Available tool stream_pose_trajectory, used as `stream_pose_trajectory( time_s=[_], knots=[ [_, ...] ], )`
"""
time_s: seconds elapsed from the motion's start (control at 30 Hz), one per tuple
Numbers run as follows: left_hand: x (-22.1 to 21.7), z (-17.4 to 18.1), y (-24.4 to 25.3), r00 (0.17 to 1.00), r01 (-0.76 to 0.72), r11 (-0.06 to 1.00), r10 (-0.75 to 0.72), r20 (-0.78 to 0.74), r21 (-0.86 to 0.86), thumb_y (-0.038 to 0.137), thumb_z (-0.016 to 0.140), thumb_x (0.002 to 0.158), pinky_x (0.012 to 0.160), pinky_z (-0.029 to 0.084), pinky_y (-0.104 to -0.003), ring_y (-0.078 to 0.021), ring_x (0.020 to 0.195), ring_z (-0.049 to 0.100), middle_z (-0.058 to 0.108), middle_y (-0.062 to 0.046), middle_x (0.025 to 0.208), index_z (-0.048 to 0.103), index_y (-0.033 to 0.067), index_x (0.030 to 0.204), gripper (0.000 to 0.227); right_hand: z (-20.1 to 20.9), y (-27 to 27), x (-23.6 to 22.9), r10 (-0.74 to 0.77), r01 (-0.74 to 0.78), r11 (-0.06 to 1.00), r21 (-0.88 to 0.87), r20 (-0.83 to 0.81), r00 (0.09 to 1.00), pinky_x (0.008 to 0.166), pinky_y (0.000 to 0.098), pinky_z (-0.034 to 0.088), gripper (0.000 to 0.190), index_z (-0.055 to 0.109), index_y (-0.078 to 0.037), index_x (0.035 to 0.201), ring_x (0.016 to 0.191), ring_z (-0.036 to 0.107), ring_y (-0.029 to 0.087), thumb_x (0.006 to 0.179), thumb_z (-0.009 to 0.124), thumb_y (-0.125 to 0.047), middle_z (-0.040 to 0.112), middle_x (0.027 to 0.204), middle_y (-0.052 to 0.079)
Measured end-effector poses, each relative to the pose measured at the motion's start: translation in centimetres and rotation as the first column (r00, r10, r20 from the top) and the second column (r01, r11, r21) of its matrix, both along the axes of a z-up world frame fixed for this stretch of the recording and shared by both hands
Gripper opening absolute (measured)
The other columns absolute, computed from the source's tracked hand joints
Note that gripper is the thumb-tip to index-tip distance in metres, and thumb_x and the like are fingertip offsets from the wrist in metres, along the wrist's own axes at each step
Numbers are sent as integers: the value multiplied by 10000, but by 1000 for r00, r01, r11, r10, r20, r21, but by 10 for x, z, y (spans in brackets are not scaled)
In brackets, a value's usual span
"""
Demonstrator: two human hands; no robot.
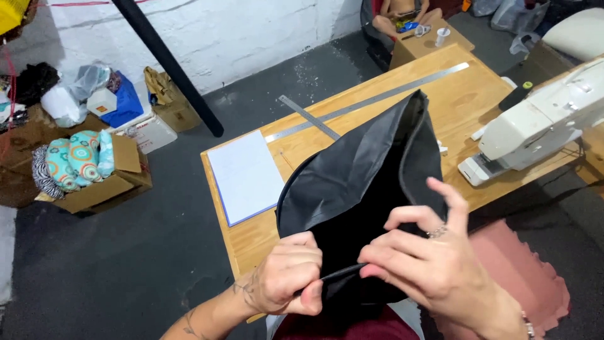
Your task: Inspecting a black fabric bag and threading a drawstring through the top casing using a small tool.
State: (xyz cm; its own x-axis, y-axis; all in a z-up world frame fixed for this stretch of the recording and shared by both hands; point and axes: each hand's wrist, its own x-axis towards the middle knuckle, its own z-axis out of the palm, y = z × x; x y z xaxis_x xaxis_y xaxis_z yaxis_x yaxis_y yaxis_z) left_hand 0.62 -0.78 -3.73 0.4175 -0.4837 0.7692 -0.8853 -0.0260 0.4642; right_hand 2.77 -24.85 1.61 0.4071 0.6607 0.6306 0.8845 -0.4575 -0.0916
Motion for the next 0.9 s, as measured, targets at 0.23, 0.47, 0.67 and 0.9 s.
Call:
stream_pose_trajectory(
  time_s=[0.23, 0.47, 0.67, 0.9],
  knots=[
    [7, -1, -7, 999, -26, 997, 23, -47, -67, 63, 428, 1010, 566, 325, -358, -224, 481, 269, 280, -69, 605, 314, 56, 660, 369, 1, -5, 2, -104, 103, 994, -25, -68, 992, 1151, 735, 35, 139, 714, -265, 861, 1232, 524, 335, 916, 616, -348, 654, 1175, -57],
    [13, 19, -5, 999, -43, 999, 44, -27, 27, 135, 398, 1039, 678, 394, -373, -239, 570, 447, 448, -75, 657, 425, 40, 694, 359, -6, 9, -4, 67, -42, 988, 149, -162, 985, 1148, 632, 203, 58, 657, -174, 891, 921, 645, 170, 925, 629, -212, 671, 817, -86],
    [0, 51, -10, 887, -437, 883, 393, 242, 170, 273, 556, 1026, 956, 459, -468, -259, 979, 643, 686, -74, 988, 689, 60, 1053, 252, -6, 11, -6, 13, 16, 985, 172, -165, 986, 1166, 648, 172, 80, 643, -177, 864, 936, 616, 187, 918, 622, -233, 685, 821, -105],
    [-8, 62, -23, 816, -563, 816, 525, 243, 127, 136, 655, 973, 959, 503, -514, -170, 699, 641, 656, -23, 724, 662, 71, 829, 158, -24, 4, 0, 119, -40, 957, 288, -262, 958, 1140, 565, 369, 240, 603, -97, 983, 839, 735, 154, 879, 675, -300, 739, 884, -56]
  ],
)
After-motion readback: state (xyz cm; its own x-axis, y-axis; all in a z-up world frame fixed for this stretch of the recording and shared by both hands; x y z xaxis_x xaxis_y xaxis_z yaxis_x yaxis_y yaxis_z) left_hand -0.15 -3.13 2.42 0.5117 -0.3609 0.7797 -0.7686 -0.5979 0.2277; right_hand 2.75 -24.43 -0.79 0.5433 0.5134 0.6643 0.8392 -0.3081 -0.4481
